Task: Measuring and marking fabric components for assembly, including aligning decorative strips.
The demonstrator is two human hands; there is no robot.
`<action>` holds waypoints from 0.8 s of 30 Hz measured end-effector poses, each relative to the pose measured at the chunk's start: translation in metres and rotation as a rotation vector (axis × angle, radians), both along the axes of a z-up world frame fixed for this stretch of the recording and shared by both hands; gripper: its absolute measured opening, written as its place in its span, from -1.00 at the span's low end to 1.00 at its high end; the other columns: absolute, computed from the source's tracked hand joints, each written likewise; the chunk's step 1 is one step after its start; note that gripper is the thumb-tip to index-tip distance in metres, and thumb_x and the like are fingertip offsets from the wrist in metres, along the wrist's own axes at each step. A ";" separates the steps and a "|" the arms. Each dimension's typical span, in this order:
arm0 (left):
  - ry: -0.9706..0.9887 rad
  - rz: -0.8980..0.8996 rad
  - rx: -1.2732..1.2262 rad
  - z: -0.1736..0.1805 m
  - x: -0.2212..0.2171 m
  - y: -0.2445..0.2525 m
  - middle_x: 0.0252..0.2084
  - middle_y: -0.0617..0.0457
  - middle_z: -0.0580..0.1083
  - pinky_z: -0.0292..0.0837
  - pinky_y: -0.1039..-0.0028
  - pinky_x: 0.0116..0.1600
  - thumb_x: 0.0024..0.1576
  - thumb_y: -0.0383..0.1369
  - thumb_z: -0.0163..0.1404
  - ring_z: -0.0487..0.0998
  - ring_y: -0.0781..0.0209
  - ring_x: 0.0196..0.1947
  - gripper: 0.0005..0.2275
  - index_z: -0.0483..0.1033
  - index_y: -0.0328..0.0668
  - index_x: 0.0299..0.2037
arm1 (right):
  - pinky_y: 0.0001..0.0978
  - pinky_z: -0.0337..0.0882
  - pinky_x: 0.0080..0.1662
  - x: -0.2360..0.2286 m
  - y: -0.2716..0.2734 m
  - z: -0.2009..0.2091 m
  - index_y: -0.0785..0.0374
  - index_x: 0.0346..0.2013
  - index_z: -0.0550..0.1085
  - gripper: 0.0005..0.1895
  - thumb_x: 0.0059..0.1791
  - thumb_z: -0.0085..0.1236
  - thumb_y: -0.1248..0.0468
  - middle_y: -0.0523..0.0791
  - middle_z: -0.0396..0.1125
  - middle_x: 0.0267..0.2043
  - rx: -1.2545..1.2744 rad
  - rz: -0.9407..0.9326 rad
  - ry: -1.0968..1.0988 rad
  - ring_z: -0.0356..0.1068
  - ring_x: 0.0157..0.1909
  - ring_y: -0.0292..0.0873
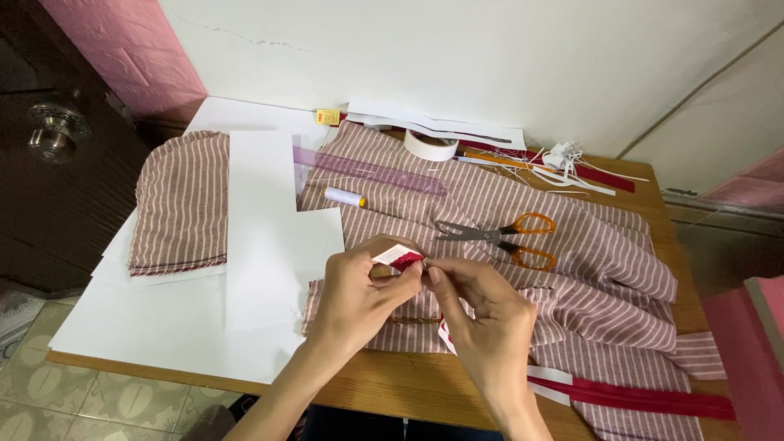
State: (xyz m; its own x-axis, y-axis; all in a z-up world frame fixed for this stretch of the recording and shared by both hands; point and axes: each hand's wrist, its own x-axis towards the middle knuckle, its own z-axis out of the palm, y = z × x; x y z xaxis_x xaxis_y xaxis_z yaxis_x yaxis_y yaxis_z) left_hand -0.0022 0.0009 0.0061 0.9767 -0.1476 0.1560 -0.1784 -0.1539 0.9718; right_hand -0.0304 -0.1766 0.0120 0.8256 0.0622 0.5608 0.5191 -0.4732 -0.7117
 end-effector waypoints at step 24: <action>0.446 0.090 -0.554 0.005 0.017 0.015 -0.35 -0.18 0.56 0.85 0.13 0.02 0.21 -0.56 0.18 0.77 -0.15 -0.15 -0.88 0.59 -0.55 -0.14 | -0.53 0.41 -0.45 0.009 0.003 -0.009 0.29 -0.23 0.59 -0.89 -0.03 0.17 0.44 -0.11 0.49 -0.41 0.095 -0.084 0.265 0.36 -0.49 -0.30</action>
State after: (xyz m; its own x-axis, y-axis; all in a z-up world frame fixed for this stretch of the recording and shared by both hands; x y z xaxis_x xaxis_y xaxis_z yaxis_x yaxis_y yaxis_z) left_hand 0.0149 0.0156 0.0113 0.9694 -0.0782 -0.2327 0.2446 0.3875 0.8888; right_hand -0.0211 -0.1734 0.0033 0.9442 -0.0549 0.3249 0.2710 -0.4317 -0.8604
